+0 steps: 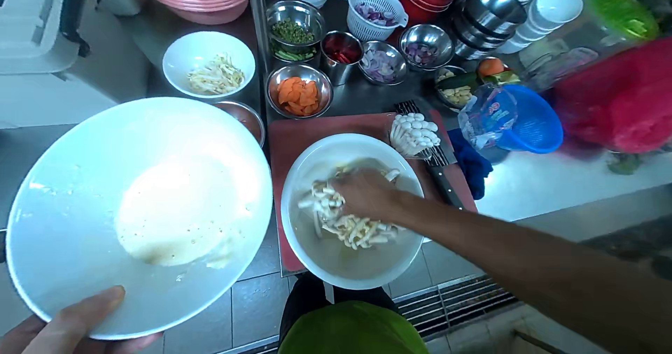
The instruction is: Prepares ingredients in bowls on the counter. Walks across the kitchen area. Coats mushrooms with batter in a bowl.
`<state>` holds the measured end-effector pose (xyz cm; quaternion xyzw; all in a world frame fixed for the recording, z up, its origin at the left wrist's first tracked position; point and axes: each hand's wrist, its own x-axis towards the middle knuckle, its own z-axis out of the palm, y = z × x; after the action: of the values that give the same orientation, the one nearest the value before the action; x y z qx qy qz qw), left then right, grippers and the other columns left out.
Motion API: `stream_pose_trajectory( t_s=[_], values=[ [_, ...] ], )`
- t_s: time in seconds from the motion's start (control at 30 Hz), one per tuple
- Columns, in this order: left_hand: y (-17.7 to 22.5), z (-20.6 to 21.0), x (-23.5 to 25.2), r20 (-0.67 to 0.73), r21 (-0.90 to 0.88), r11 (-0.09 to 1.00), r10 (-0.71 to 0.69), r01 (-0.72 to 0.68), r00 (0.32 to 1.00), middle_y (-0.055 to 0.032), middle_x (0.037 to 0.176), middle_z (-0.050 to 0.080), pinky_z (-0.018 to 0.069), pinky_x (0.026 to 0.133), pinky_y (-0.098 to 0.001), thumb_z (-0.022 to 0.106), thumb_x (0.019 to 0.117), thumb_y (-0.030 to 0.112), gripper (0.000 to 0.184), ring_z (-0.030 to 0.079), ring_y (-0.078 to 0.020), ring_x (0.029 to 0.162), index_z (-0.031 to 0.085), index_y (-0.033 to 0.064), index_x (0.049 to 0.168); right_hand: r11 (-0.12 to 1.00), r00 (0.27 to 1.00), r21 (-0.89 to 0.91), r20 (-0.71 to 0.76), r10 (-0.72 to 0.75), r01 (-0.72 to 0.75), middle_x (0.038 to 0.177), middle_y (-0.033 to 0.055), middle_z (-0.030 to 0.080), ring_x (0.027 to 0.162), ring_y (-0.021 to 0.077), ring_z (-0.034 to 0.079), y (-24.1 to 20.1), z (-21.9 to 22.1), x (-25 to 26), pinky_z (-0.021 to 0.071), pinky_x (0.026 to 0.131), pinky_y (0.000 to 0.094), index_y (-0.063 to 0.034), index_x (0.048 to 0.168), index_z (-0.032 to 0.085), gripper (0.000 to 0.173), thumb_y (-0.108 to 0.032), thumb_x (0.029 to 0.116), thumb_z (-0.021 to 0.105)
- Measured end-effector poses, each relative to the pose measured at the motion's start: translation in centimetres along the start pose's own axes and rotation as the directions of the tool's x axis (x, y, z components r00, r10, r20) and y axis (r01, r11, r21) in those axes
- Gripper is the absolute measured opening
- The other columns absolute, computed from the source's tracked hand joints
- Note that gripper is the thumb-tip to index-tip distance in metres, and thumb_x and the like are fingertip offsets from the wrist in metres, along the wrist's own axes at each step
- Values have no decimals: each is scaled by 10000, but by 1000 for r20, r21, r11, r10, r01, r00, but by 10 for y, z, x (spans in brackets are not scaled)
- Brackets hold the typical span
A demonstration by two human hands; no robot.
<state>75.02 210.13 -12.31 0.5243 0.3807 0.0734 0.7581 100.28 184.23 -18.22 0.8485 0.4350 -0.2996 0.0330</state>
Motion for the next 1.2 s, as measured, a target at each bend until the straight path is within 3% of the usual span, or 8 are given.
stream_pose_trajectory(
  t_s=[0.1,0.23,0.47,0.57,0.67,0.87,1.03,1.2],
  values=[
    [1,-4,-1,8,15,1000,8,-8,1000,-55,898,761,635,611,-288,418,1031,34,136,749,-160,738,544,70,1068,999,996,-37,91,-26,29,983,233,679,969,409,678,0,-30,9,520,838,560,53,1243,589,428,-322,1036,603],
    [-2,-8,-4,9,18,1000,9,-9,1000,-61,897,759,637,606,-290,415,1035,28,131,749,-165,728,537,63,1066,991,974,131,217,-69,42,1501,281,465,1352,395,526,5,-53,-3,417,1113,532,66,1542,324,560,-167,1069,515],
    [-8,-18,-9,-14,-9,1000,3,-3,1000,-48,906,755,630,605,-286,441,1018,23,119,743,-156,726,541,70,1064,979,954,-119,272,-127,164,1497,188,536,1287,408,579,30,-58,-32,470,1020,588,-63,1446,554,717,-222,817,860],
    [-10,-24,-11,-2,-11,1000,16,-16,1000,-34,903,759,630,625,-287,452,1019,26,134,741,-142,737,570,85,1042,975,968,-184,238,-81,127,1675,172,289,1451,478,385,36,-17,-38,346,1132,650,-150,1611,349,1050,-226,730,915],
    [-9,-24,-14,6,-27,1000,10,-10,1000,-24,903,762,625,631,-282,426,1026,42,166,736,-129,733,581,100,1043,998,998,-13,-26,-55,54,1606,189,410,1417,469,442,27,30,-35,397,1111,645,-132,1525,497,856,-188,765,887],
    [-7,-22,-17,-62,-19,1000,15,-16,998,-27,874,763,637,602,-308,407,1020,19,174,745,-148,717,563,95,1038,998,984,-29,166,66,-62,1363,229,589,1128,433,640,8,-32,-17,520,929,578,-84,1498,498,642,55,897,677],
    [-6,-17,-16,-75,3,1000,-1,1,997,-29,864,763,639,608,-308,397,1028,19,169,746,-153,712,551,87,1042,983,939,-70,292,185,-172,1641,341,147,1264,548,521,-28,-52,-5,482,977,646,-74,1649,152,1112,-119,790,856],
    [-12,-21,-11,-67,-7,1000,8,-8,998,-48,866,761,639,607,-308,389,1033,25,174,745,-164,709,556,75,1037,997,990,13,120,80,-82,1675,327,69,1482,579,231,-41,14,-11,283,1122,732,-123,1636,261,950,-203,864,808]
  ],
)
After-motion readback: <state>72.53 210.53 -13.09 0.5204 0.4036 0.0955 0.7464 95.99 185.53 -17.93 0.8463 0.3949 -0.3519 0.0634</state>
